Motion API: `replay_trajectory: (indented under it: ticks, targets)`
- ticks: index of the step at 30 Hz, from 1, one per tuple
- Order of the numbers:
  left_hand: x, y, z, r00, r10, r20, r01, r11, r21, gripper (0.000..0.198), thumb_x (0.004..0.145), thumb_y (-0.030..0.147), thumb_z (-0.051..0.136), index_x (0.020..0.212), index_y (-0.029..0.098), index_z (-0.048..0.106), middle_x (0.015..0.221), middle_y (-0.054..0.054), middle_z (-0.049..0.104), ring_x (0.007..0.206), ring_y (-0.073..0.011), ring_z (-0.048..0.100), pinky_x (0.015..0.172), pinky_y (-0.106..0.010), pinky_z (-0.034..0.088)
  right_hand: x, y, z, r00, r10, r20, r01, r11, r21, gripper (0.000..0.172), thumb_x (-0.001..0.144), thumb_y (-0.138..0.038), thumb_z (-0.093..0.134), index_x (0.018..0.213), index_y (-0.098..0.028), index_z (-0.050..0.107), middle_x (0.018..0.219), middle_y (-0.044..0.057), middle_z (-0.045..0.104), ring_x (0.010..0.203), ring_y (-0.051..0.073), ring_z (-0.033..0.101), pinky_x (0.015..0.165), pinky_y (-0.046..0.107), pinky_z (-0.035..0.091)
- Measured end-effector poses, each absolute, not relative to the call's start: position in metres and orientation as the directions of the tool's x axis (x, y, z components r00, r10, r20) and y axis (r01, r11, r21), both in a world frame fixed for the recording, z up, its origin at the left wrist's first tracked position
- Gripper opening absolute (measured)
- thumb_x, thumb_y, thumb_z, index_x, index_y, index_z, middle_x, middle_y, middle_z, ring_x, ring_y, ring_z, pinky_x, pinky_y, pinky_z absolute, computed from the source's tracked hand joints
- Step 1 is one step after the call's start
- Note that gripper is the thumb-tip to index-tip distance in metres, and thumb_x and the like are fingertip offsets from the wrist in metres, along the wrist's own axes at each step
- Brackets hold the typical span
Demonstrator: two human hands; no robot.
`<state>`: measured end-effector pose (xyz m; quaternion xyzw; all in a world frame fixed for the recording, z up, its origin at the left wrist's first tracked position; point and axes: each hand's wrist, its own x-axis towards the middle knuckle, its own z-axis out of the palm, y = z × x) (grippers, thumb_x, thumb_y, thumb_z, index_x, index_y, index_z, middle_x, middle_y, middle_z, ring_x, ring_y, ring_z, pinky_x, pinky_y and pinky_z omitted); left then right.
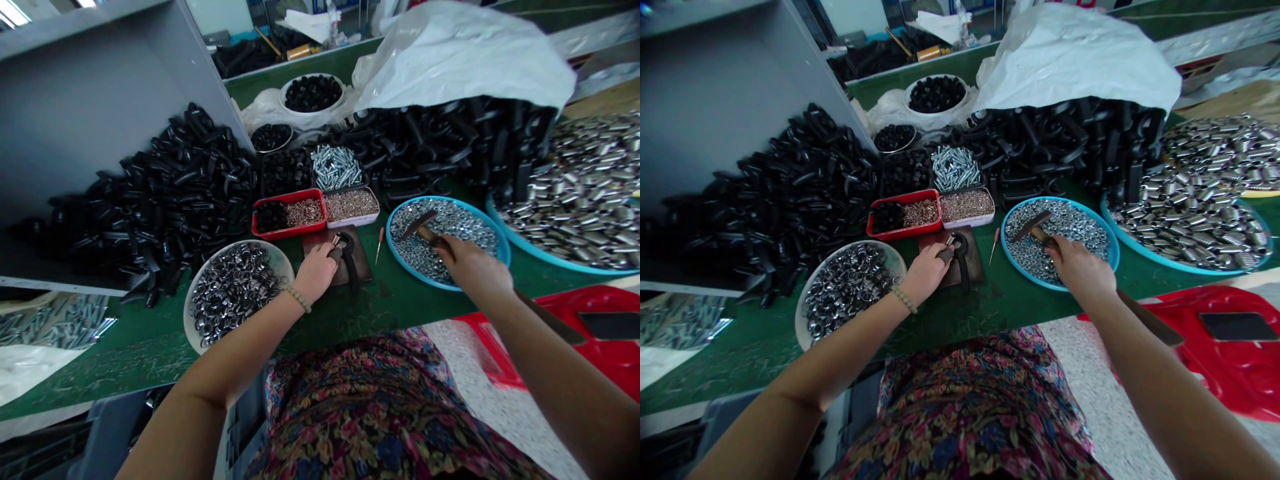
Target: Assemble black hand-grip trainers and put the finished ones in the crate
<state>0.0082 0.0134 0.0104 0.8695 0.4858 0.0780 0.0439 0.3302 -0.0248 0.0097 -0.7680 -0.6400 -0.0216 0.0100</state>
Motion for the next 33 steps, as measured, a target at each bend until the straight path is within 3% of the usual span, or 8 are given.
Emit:
replay_trajectory:
  ticks: [6,12,15,19,21,25,30,33]
  targets:
    - [0.018,0.020,0.017,0.371,0.923,0.098,0.899,-0.384,0.211,0.028,0.093,0.036,0.044,0.104,0.017,0.062,0.105,-0.007,0.060,0.090,-0.0195,0.058,0.074,-0.029,0.047,0.337,-0.024,0.013,0.182,0.982,0.039,0.983,-0.183,0.025,0.047,0.094,-0.050,0.033,0.129,-0.024,0.051,0.107,0.011,0.062,0.078,0.025,0.060,0.063,0.034,0.042]
    - [0.014,0.021,0.018,0.369,0.921,0.127,0.868,-0.390,0.306,0.026,0.093,0.034,0.046,0.095,0.016,0.064,0.100,-0.006,0.063,0.089,-0.0180,0.060,0.081,-0.028,0.047,0.303,-0.005,0.035,-0.020,0.984,0.175,0.985,-0.010,0.173,0.041,0.095,-0.043,0.036,0.104,-0.015,0.065,0.101,0.014,0.060,0.099,0.029,0.052,0.078,0.037,0.039]
    - [0.008,0.020,0.019,0.371,0.919,0.131,0.833,-0.392,0.390,0.025,0.093,0.033,0.047,0.096,0.017,0.065,0.099,-0.006,0.064,0.092,-0.0186,0.061,0.086,-0.029,0.047,0.258,0.023,0.041,-0.190,0.977,0.094,0.974,0.176,0.141,0.039,0.096,-0.037,0.035,0.097,-0.013,0.066,0.098,0.014,0.061,0.099,0.026,0.052,0.080,0.033,0.039]
    - [-0.001,0.015,0.020,0.298,0.944,0.143,0.750,-0.324,0.576,0.025,0.094,0.028,0.043,0.108,0.018,0.061,0.104,-0.007,0.067,0.097,-0.0170,0.062,0.089,-0.028,0.048,0.210,0.050,0.039,-0.180,0.982,-0.061,0.961,0.189,0.202,0.029,0.091,-0.024,0.043,0.098,-0.006,0.065,0.104,0.020,0.061,0.102,0.029,0.054,0.078,0.034,0.040]
    - [-0.005,0.011,0.019,0.315,0.933,0.172,0.742,-0.355,0.568,0.027,0.094,0.026,0.042,0.113,0.018,0.059,0.113,-0.008,0.065,0.110,-0.0180,0.058,0.097,-0.031,0.046,0.199,0.051,0.036,-0.170,0.980,-0.105,0.960,0.189,0.208,0.026,0.090,-0.014,0.041,0.097,-0.004,0.063,0.101,0.022,0.062,0.098,0.028,0.057,0.075,0.033,0.041]
    - [-0.006,0.005,0.013,0.474,0.866,0.157,0.759,-0.493,0.426,0.032,0.092,0.021,0.043,0.121,0.016,0.056,0.132,-0.009,0.056,0.130,-0.0219,0.042,0.109,-0.039,0.037,0.191,0.039,0.033,-0.169,0.980,-0.105,0.959,0.189,0.213,0.027,0.091,-0.010,0.034,0.104,-0.006,0.058,0.097,0.022,0.062,0.092,0.028,0.062,0.072,0.033,0.042]
    - [-0.009,0.003,0.006,0.535,0.829,0.161,0.738,-0.552,0.389,0.030,0.093,0.020,0.041,0.116,0.013,0.059,0.130,-0.010,0.056,0.128,-0.0216,0.042,0.110,-0.037,0.036,0.184,0.025,0.032,-0.123,0.987,-0.099,0.964,0.143,0.223,0.027,0.093,-0.011,0.030,0.109,-0.009,0.052,0.095,0.020,0.061,0.087,0.027,0.065,0.067,0.031,0.046]
    - [-0.012,0.003,0.006,0.528,0.829,0.181,0.723,-0.551,0.417,0.031,0.094,0.021,0.038,0.118,0.015,0.057,0.127,-0.008,0.058,0.125,-0.0202,0.044,0.109,-0.036,0.038,0.180,0.018,0.028,-0.129,0.988,-0.085,0.966,0.144,0.214,0.027,0.094,-0.013,0.030,0.109,-0.012,0.052,0.106,0.021,0.058,0.089,0.027,0.064,0.068,0.032,0.047]
